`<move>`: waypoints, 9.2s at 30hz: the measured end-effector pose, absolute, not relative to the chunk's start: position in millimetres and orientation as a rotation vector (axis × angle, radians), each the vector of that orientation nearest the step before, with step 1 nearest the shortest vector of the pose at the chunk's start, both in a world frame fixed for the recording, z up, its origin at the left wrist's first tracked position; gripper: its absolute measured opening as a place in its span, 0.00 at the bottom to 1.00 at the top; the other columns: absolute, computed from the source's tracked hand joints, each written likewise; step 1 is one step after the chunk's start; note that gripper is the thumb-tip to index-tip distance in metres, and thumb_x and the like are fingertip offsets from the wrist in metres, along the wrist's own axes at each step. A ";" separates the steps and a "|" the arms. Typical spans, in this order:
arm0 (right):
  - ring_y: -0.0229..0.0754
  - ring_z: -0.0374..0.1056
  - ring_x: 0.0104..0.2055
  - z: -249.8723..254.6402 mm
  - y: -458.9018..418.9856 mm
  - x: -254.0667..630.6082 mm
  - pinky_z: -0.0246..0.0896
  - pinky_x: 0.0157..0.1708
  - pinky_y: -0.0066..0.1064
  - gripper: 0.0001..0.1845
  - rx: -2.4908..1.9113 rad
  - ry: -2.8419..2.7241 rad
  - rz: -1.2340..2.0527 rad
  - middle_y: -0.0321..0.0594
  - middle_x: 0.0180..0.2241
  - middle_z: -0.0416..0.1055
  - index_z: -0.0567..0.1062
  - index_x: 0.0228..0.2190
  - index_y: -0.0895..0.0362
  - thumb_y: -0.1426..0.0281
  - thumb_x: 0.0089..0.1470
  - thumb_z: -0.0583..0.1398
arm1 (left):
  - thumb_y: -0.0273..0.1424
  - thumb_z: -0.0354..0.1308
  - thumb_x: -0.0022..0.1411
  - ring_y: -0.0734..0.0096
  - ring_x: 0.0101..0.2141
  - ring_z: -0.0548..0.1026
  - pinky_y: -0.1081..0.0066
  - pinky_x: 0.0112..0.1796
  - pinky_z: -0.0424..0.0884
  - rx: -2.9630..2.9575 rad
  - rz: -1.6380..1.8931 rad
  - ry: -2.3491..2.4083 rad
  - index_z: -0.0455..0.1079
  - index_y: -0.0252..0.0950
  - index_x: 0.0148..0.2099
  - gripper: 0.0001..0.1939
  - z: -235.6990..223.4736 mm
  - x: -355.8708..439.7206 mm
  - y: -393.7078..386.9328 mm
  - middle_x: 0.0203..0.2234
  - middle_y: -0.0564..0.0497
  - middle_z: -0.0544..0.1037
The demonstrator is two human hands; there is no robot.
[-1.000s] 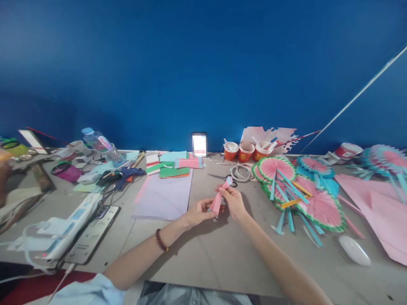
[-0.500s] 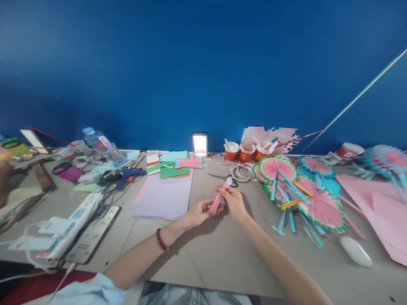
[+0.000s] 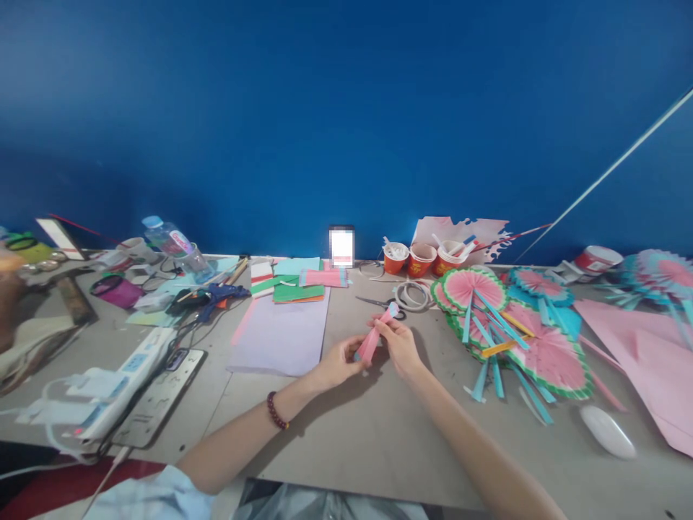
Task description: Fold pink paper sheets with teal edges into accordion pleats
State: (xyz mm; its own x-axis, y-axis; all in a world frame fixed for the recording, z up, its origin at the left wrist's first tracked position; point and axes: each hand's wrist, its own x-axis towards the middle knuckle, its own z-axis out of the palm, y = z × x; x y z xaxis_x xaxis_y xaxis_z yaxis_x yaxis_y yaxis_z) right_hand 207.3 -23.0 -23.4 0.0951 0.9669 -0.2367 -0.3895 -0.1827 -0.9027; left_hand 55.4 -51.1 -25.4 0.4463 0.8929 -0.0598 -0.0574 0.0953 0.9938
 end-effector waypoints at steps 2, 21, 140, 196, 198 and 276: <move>0.38 0.68 0.27 -21.0 -23.0 208.0 0.63 0.28 0.29 0.21 -1.109 -0.689 1.413 0.38 0.26 0.77 0.78 0.27 0.56 0.58 0.29 0.72 | 0.33 0.64 0.50 0.63 0.37 0.75 0.69 0.37 0.70 1.336 0.901 0.927 0.73 0.31 0.47 0.21 -27.5 53.2 -49.4 0.39 0.42 0.77; 0.35 0.68 0.26 -27.3 -14.0 220.8 0.66 0.29 0.28 0.20 -0.961 -0.552 1.377 0.31 0.26 0.73 0.77 0.33 0.52 0.65 0.33 0.71 | 0.34 0.65 0.47 0.76 0.25 0.69 0.73 0.31 0.66 1.007 1.208 1.110 0.75 0.35 0.39 0.15 -13.6 35.2 -27.7 0.28 0.51 0.75; 0.39 0.60 0.24 -13.5 -10.3 249.3 0.54 0.26 0.31 0.13 -1.452 -1.882 0.944 0.36 0.23 0.71 0.78 0.30 0.55 0.60 0.47 0.59 | 0.25 0.55 0.48 0.69 0.26 0.73 0.75 0.26 0.64 1.866 0.581 1.153 0.78 0.39 0.36 0.14 -3.0 11.0 -26.0 0.25 0.51 0.79; 0.48 0.74 0.40 -25.2 -24.2 216.9 0.68 0.42 0.39 0.24 -0.998 -1.044 1.604 0.42 0.36 0.79 0.77 0.38 0.56 0.62 0.36 0.71 | 0.43 0.70 0.40 0.79 0.17 0.66 0.74 0.23 0.67 0.898 1.131 0.974 0.68 0.33 0.27 0.21 -13.0 38.1 -25.8 0.16 0.56 0.70; 0.49 0.74 0.40 -24.1 -24.5 216.8 0.68 0.41 0.40 0.25 -1.003 -1.033 1.620 0.42 0.36 0.79 0.77 0.38 0.56 0.61 0.36 0.71 | 0.43 0.70 0.40 0.80 0.16 0.65 0.75 0.22 0.67 0.894 1.131 0.981 0.67 0.33 0.27 0.21 -12.1 38.1 -25.9 0.15 0.57 0.69; 0.34 0.63 0.22 -23.9 -0.2 250.5 0.58 0.22 0.27 0.21 -1.185 -0.878 1.292 0.30 0.22 0.69 0.70 0.25 0.54 0.57 0.31 0.70 | 0.35 0.61 0.47 0.79 0.20 0.59 0.78 0.22 0.56 1.019 1.356 1.165 0.61 0.36 0.24 0.11 -24.0 -12.8 13.6 0.18 0.58 0.60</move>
State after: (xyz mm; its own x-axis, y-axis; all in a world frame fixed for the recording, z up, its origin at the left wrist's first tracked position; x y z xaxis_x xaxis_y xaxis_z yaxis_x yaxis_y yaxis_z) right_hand 250.5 -0.2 -23.9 0.1241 0.9830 -0.1354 -0.2363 -0.1033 -0.9662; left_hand -12.8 13.6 -24.0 -0.1078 0.9940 -0.0211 -0.1709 0.0024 0.9853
